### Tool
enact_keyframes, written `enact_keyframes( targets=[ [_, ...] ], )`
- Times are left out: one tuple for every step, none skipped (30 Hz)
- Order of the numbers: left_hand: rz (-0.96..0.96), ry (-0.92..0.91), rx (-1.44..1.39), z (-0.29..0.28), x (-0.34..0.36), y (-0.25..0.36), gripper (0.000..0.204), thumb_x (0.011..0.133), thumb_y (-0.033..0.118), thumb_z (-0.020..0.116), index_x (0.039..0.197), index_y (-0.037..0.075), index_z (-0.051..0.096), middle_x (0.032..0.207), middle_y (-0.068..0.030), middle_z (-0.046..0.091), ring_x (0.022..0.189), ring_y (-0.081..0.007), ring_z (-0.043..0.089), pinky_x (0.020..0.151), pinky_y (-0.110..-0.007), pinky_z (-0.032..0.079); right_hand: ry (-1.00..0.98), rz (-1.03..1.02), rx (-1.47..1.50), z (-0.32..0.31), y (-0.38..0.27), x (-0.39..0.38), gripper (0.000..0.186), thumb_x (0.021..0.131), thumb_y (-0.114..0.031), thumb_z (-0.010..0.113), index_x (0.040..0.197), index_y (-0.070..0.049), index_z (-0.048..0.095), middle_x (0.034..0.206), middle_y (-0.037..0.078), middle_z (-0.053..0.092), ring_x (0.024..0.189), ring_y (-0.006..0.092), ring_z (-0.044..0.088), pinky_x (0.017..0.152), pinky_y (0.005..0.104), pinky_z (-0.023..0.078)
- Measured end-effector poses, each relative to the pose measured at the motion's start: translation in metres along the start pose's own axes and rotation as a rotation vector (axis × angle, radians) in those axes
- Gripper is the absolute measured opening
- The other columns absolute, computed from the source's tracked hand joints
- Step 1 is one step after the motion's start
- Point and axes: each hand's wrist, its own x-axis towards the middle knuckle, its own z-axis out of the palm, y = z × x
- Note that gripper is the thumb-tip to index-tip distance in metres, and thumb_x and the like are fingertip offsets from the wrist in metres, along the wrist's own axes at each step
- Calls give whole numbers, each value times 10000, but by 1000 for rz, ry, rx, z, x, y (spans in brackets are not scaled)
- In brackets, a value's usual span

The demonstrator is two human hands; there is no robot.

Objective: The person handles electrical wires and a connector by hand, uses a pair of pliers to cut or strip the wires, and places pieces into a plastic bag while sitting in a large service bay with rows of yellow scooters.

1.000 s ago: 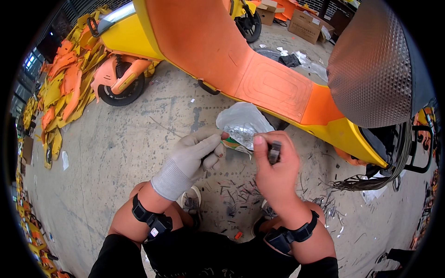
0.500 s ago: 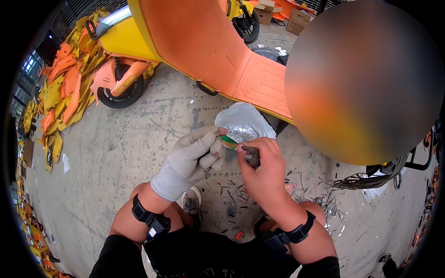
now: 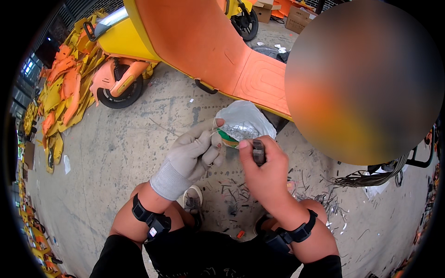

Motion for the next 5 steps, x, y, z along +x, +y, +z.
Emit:
enact_keyframes(
  targets=[
    [8,8,-12,0,0,-1,383,1074,176,436,1383,-49,465,940,-64,603,705,-154,501,767,-351,487,0,33,27,-2,-2,0,239,939,-204,701,857,9,630,718,32,557,655,103,494,601,277,420],
    [-1,19,5,-1,1,-1,385,1072,177,444,1385,-47,463,949,-68,606,708,-159,506,780,-358,492,11,12,44,-3,-3,1,239,941,-211,701,868,6,633,724,21,557,660,90,487,602,267,416],
    [-11,30,22,-2,1,-1,388,1070,178,451,1387,-44,462,957,-71,609,712,-164,511,793,-364,498,22,-10,62,-5,-3,2,239,943,-217,702,878,3,637,730,9,557,665,76,479,604,258,412],
    [-21,41,38,-3,1,-1,390,1067,178,459,1390,-41,460,965,-75,612,715,-169,516,806,-371,503,33,-31,79,-6,-3,2,240,945,-224,703,889,1,640,736,-3,557,670,63,472,606,248,408],
    [-21,41,38,-3,1,-1,390,1067,178,459,1390,-41,460,965,-75,612,715,-169,516,806,-371,503,37,-38,83,-6,-3,3,239,948,-227,701,895,-2,641,749,1,567,664,71,475,609,250,410]
  ],
)
